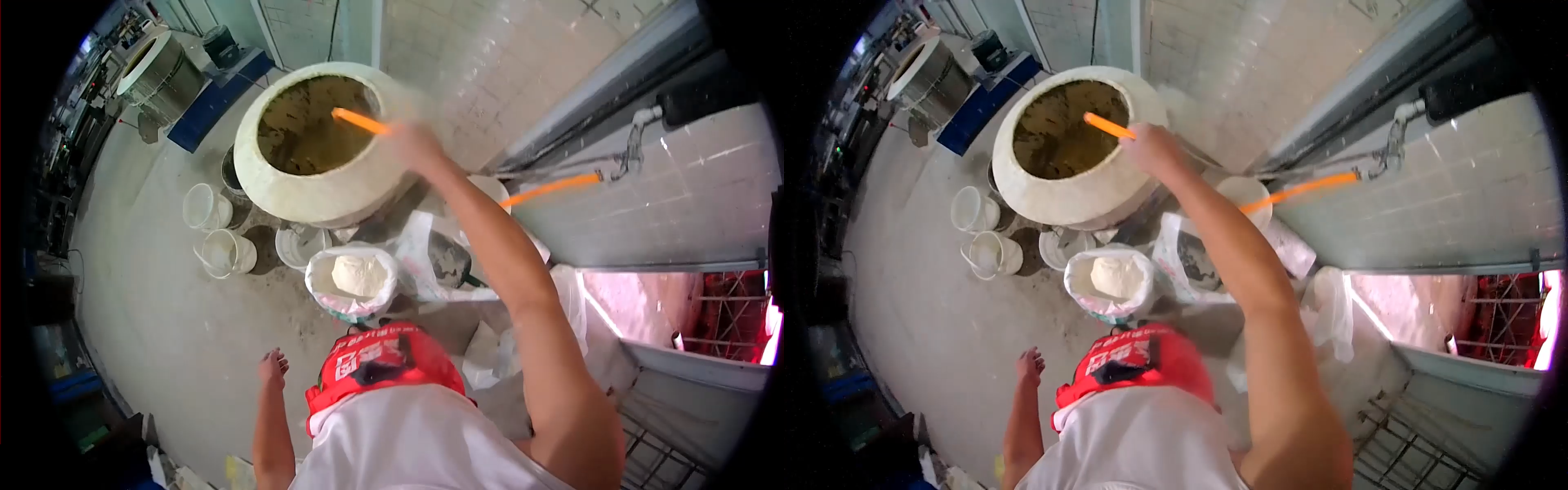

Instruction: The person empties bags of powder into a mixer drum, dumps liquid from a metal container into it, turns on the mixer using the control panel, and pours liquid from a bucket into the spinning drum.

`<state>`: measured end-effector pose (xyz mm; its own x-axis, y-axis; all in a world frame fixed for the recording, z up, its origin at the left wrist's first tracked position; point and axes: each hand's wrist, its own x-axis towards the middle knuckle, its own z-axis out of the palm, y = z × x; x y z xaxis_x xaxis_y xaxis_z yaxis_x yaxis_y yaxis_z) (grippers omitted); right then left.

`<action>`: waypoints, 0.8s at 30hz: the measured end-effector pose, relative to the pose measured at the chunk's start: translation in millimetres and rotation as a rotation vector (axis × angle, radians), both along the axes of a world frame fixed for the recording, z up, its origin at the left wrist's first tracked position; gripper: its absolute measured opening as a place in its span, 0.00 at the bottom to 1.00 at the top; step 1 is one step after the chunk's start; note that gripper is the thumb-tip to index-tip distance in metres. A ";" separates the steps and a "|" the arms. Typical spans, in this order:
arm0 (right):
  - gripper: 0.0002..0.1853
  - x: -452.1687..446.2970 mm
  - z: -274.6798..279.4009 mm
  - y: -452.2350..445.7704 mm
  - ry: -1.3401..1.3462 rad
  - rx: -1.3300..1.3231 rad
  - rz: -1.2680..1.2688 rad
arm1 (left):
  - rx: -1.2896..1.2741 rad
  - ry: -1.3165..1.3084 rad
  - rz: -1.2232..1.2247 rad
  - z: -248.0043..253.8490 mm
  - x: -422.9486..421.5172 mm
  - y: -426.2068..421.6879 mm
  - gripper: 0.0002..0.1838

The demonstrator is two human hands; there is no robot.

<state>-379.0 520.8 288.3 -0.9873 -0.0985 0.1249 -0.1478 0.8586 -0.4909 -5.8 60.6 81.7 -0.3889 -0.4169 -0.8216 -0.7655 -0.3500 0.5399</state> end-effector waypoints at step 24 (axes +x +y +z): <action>0.09 89.3 23.9 101.1 0.378 -0.578 -0.271 | -0.069 0.080 -0.204 46.3 -32.7 94.7 0.14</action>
